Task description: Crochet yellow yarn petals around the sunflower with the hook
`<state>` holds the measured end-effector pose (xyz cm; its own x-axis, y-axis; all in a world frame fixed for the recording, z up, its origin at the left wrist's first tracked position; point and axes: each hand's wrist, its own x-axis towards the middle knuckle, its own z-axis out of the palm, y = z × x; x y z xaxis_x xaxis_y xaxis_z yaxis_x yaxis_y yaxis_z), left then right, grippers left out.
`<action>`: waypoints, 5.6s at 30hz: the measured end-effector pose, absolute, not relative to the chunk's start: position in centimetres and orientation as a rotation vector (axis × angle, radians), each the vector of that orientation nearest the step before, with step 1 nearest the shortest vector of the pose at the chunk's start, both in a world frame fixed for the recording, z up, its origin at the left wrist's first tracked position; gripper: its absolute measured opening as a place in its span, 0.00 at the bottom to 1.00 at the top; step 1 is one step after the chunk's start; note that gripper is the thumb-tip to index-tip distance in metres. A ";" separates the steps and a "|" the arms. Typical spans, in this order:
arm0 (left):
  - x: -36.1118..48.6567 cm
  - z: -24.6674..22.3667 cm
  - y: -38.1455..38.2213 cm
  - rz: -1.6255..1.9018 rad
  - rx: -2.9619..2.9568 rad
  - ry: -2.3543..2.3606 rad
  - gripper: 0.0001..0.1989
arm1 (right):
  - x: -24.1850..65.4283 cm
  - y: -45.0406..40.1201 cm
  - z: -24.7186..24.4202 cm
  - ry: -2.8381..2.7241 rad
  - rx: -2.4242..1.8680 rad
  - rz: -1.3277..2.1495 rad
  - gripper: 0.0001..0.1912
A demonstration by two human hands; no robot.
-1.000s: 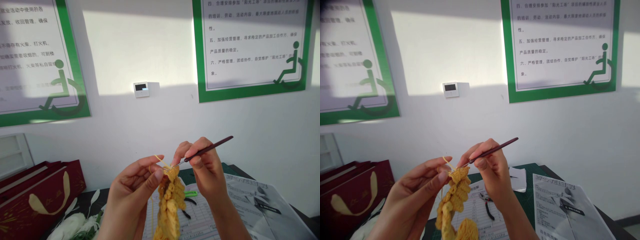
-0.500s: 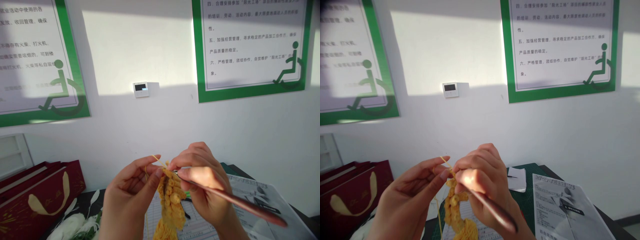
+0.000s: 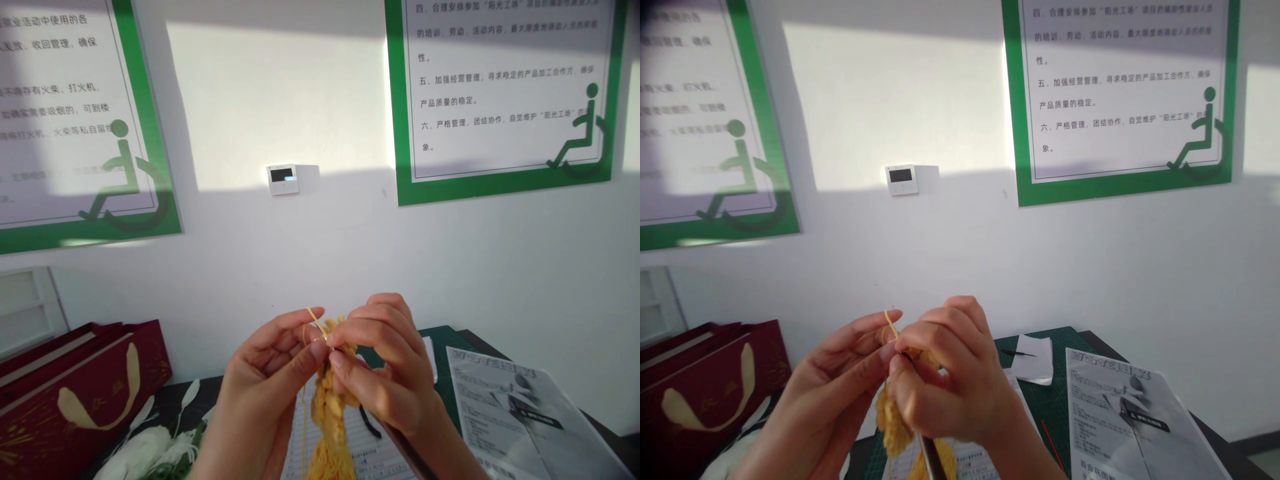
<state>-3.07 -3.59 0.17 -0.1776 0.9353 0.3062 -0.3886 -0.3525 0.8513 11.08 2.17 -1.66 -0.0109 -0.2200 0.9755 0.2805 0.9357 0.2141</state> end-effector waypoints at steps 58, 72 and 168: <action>-1.3 -0.8 -3.8 2.039 1.074 0.941 0.16 | 9.2 2.9 -3.4 -1.350 -0.085 -0.406 0.12; -2.7 0.7 -3.8 1.584 0.998 0.603 0.07 | 9.3 4.0 -2.5 -1.107 0.198 0.468 0.03; -6.1 0.0 -1.3 2.056 1.983 0.918 0.22 | 11.0 6.6 -2.6 -1.368 -0.118 1.580 0.16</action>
<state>-6.05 -1.28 -0.02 -0.1209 0.4993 0.8580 0.3060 -0.8035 0.5107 10.98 6.57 -2.56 -0.4942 0.7096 0.5021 -0.5988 0.1408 -0.7884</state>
